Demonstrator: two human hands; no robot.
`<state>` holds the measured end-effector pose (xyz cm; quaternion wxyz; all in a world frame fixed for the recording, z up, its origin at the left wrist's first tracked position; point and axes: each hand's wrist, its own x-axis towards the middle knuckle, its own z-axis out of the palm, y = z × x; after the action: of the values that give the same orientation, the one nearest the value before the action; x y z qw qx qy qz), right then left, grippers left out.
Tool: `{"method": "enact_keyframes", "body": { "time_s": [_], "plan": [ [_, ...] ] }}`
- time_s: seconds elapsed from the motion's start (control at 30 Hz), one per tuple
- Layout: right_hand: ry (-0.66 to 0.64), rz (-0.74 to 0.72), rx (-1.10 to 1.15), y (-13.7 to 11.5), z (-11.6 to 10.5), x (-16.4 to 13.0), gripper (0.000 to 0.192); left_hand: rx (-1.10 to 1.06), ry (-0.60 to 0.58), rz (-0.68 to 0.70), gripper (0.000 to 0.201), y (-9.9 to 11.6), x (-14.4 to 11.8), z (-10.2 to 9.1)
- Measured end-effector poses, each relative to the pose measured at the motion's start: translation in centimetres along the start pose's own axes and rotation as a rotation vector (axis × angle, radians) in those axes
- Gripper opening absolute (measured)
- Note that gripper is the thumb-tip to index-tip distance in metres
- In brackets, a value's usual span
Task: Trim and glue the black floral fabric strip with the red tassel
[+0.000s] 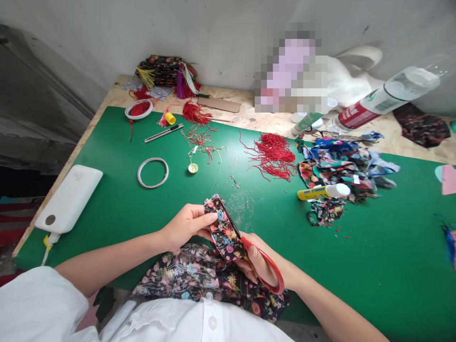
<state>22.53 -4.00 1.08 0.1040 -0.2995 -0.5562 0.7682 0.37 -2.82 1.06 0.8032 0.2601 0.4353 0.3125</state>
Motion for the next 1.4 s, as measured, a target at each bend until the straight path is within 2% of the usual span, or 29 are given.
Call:
{"method": "enact_keyframes", "body": {
  "time_s": [0.23, 0.63, 1.1, 1.4],
  "plan": [
    [0.008, -0.008, 0.008, 0.82, -0.11, 0.03, 0.070, -0.014, 0.005, -0.003, 0.048, 0.03, 0.10, 0.05],
    [-0.005, -0.035, -0.003, 0.17, -0.07, 0.07, 0.064, 0.003, 0.010, -0.026, 0.049, -0.04, 0.09, 0.07],
    [0.020, -0.016, 0.007, 0.58, 0.03, -0.05, 0.064, 0.027, 0.017, -0.034, 0.049, -0.16, -0.02, 0.12],
    [0.050, -0.023, 0.115, 0.41, -0.04, 0.06, 0.063, 0.071, 0.019, 0.046, 0.045, 0.19, 0.23, -0.36]
  ]
}}
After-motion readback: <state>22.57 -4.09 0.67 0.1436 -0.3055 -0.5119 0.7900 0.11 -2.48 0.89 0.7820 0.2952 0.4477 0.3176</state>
